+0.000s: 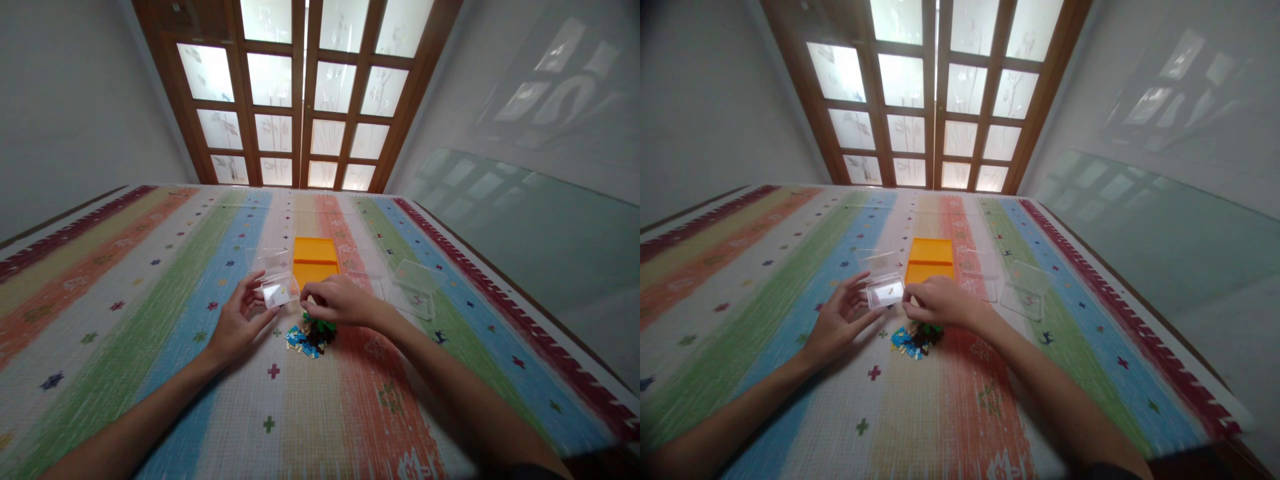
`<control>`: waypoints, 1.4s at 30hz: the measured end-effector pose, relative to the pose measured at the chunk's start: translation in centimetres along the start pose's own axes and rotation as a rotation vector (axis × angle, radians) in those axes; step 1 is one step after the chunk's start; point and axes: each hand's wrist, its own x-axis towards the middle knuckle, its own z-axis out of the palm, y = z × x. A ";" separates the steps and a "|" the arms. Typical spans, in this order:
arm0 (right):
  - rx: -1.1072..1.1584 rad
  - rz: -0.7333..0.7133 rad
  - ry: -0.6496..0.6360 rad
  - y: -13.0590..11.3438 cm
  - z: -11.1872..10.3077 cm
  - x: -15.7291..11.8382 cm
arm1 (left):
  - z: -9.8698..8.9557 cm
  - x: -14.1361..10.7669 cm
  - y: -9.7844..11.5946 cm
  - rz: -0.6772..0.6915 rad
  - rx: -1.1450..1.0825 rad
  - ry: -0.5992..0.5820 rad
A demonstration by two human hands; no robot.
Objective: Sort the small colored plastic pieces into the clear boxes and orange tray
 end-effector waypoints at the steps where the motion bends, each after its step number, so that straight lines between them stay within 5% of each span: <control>1: -0.005 0.021 0.038 0.1 -0.3 -0.1 | 0.1 -0.1 0.1 0.005 0.008 -0.010; 10: -0.159 0.036 0.068 0.1 0.1 0.0 | 0.9 -1.0 0.7 0.072 0.085 -0.087; 20: -0.304 0.081 -0.136 -1.8 -0.6 0.2 | 1.6 -1.7 1.3 0.011 0.035 -0.123; 27: -0.283 0.062 -0.160 -1.9 -0.6 0.3 | 1.7 -2.0 1.5 -0.035 -0.023 -0.150; 35: -0.078 -0.015 0.012 -1.5 -1.4 -0.3 | 1.1 -1.2 0.9 -0.087 -0.050 -0.084; 42: 0.051 -0.006 -0.247 -1.8 -0.7 -0.1 | 0.9 -0.4 0.9 -0.160 -0.060 0.007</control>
